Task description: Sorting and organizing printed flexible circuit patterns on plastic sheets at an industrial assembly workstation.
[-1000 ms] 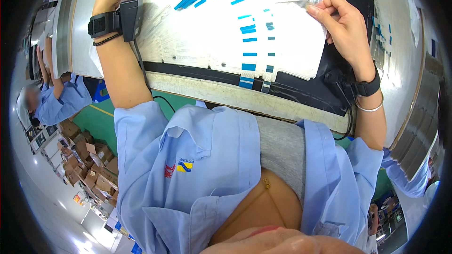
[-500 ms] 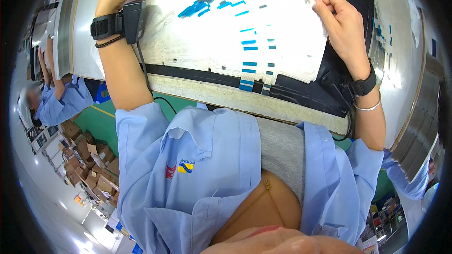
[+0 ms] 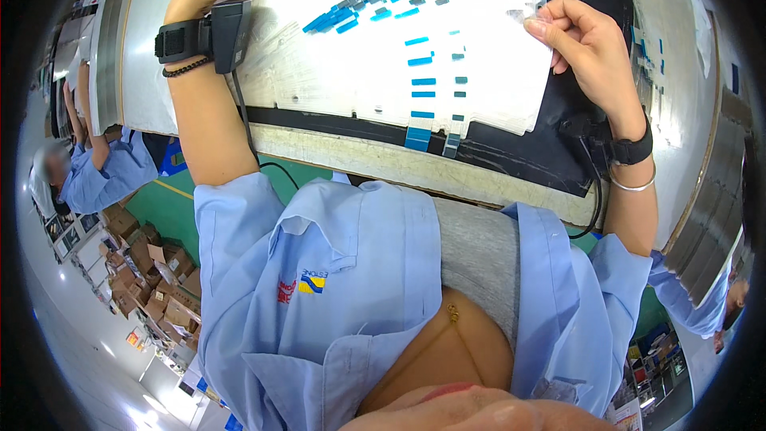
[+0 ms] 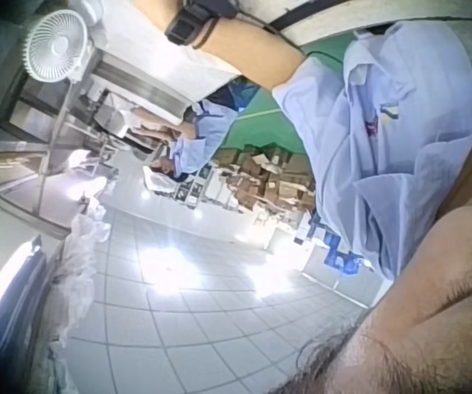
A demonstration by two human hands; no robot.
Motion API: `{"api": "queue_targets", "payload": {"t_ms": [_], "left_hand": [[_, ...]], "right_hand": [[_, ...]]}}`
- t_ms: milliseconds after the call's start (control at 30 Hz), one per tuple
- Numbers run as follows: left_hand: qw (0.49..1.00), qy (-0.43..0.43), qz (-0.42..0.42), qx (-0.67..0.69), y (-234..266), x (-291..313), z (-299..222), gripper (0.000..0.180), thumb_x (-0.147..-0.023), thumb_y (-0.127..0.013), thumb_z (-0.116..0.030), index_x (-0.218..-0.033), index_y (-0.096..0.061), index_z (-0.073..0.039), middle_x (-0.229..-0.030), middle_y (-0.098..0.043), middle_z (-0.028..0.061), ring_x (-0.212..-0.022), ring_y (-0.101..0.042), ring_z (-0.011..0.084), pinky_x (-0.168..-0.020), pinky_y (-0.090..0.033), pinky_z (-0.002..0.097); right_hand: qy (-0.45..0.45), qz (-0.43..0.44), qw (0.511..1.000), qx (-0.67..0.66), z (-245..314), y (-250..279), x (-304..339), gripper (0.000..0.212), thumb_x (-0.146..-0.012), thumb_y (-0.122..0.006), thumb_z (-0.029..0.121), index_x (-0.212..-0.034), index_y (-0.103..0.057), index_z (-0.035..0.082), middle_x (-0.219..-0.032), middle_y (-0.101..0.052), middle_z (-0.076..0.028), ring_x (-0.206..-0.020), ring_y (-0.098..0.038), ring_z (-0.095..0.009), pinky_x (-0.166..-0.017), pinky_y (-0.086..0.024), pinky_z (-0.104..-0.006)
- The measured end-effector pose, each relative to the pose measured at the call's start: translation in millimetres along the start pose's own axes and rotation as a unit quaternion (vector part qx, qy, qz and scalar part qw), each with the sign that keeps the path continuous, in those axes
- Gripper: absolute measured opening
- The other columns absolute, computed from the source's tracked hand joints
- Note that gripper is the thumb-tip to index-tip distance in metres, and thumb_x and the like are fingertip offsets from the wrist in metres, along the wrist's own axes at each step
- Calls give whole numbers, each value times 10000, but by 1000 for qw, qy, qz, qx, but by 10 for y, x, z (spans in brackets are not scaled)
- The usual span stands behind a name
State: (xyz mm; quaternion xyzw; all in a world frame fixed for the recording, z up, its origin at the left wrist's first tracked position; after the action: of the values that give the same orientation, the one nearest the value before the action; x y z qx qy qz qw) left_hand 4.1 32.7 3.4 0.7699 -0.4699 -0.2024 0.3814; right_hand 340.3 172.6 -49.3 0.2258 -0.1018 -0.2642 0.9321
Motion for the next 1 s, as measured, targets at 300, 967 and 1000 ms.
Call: {"api": "queue_targets", "payload": {"t_ms": [300, 967, 1000], "left_hand": [[999, 1, -22, 39, 46, -12, 70, 331, -652, -824, -175, -833, -581, -42, -756, -569, -8, -668, -516, 67, -599, -439, 222], [998, -2, -29, 56, 74, -20, 115, 344, -672, -811, -181, -889, -601, -17, -791, -591, 11, -694, -535, 79, -621, -447, 228], [998, -2, -29, 56, 76, -19, 117, 344, -672, -811, -181, -889, -601, -17, -791, -591, 11, -694, -535, 79, -621, -447, 228]], "right_hand": [[-31, -53, 995, 73, 53, -26, -13, 205, -845, -657, 253, -820, -632, 50, -607, -561, 7, -498, -547, -50, -457, -420, -171], [-33, -9, 998, 47, 96, -24, -15, 166, -819, -675, 164, -830, -627, 5, -658, -581, 5, -548, -538, -30, -485, -423, -161], [-36, -15, 996, 80, 118, -31, -18, 175, -816, -679, 162, -855, -624, 0, -667, -580, 8, -546, -534, -26, -488, -423, -160]]}}
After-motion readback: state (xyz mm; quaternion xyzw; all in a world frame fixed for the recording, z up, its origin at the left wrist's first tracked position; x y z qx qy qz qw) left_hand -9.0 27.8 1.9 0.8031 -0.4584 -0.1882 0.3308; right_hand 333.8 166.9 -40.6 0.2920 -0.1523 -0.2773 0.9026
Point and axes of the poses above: each hand's wrist, its own x-axis away from the middle knuckle, its own y-axis out of the back of the hand, z = x × y, the point moved 3 cm from there along -x, towards the middle knuckle
